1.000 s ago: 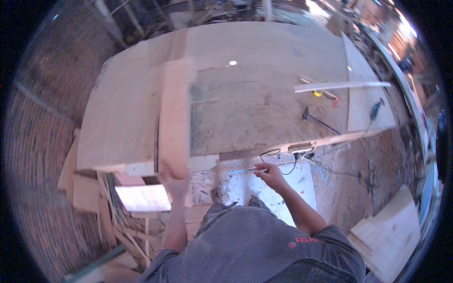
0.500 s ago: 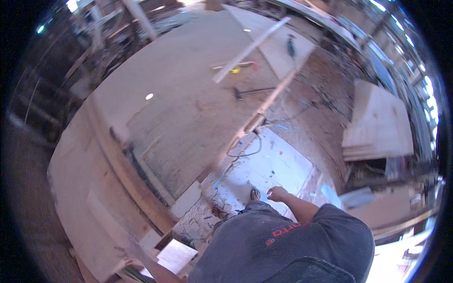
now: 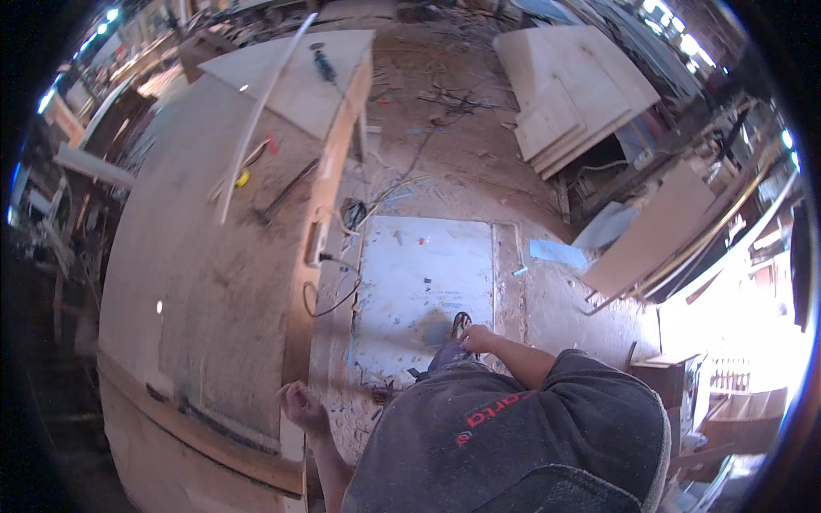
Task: The person repeatedly picks up rectangular wood panels, places them on a workbench, and uses a pencil and straightedge to draw lines. The person then stacks the marked panels and repeats the process with additional pieces.
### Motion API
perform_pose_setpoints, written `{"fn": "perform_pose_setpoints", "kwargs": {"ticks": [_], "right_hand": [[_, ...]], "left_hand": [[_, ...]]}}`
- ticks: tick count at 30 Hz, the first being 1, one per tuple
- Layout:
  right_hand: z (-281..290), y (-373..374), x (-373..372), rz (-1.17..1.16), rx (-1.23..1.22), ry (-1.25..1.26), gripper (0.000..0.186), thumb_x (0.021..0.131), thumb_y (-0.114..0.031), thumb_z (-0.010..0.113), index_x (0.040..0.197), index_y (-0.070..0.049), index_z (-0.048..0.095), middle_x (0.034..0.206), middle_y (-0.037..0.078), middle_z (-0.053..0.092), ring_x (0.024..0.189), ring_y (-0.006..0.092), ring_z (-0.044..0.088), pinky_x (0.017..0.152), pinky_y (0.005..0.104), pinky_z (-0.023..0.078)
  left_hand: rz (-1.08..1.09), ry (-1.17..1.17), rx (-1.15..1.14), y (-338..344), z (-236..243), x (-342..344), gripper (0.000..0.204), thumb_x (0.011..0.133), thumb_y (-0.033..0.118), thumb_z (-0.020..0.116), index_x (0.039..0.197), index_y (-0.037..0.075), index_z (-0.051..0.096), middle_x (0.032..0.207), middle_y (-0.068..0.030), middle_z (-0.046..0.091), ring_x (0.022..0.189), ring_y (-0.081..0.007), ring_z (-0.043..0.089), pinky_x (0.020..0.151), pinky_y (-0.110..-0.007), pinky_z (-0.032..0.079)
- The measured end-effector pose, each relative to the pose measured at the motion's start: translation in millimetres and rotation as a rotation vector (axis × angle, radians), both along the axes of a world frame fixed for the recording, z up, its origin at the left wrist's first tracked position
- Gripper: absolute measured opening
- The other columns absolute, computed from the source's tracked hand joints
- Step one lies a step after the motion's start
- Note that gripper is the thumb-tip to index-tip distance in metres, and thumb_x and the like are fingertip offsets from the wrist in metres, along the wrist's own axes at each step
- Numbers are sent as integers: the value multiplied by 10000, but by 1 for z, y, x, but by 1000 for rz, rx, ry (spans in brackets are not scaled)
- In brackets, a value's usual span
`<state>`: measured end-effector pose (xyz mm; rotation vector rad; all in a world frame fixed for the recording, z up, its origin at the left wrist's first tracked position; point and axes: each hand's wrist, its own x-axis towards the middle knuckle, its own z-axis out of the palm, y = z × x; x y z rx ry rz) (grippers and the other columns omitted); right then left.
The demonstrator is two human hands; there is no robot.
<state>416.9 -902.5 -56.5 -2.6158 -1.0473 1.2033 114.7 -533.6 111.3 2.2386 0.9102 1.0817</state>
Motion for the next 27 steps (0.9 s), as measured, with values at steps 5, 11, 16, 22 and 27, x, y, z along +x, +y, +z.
{"fn": "perform_pose_setpoints", "kwargs": {"ticks": [5, 11, 16, 22, 27], "right_hand": [[-11, -80, 49, -436, 76, 106, 354, 762, -353, 724, 1029, -129, 779, 1006, 167, 744, 957, 312, 709, 890, 406, 546], [-46, -262, 140, -658, -101, -107, 308, 774, -336, 678, 975, -124, 774, 921, 124, 751, 891, 259, 723, 823, 401, 562], [-29, -302, 228, -880, -104, -142, 295, 804, -336, 650, 973, -129, 775, 886, 94, 756, 862, 253, 728, 790, 399, 569], [-83, -340, 256, -795, -187, -135, 323, 787, -368, 664, 986, -139, 776, 979, 97, 756, 939, 267, 719, 812, 420, 569], [-86, -293, 318, -852, -185, 0, 371, 783, -427, 656, 972, -134, 781, 1065, 65, 749, 982, 275, 712, 852, 426, 563]], "left_hand": [[-248, 246, -125, -37, -26, 127, 280, 826, 45, 683, 1102, 5, 661, 1046, -146, 557, 795, -252, 589, 722, -359, 508], [-390, 825, -514, -74, -184, 191, 416, 843, 230, 726, 1190, 16, 646, 993, -156, 626, 850, -271, 643, 751, -375, 526], [-439, 1178, -910, -87, -220, 195, 471, 843, 300, 745, 1217, 26, 657, 921, -129, 680, 804, -244, 661, 699, -367, 528], [-569, 1088, -921, -94, -255, 333, 528, 839, 350, 769, 1248, 34, 666, 868, -98, 710, 720, -188, 664, 595, -338, 520], [-469, 1199, -959, -98, -205, 524, 554, 839, 389, 777, 1258, 45, 664, 861, -115, 719, 643, -147, 636, 518, -324, 491]]}}
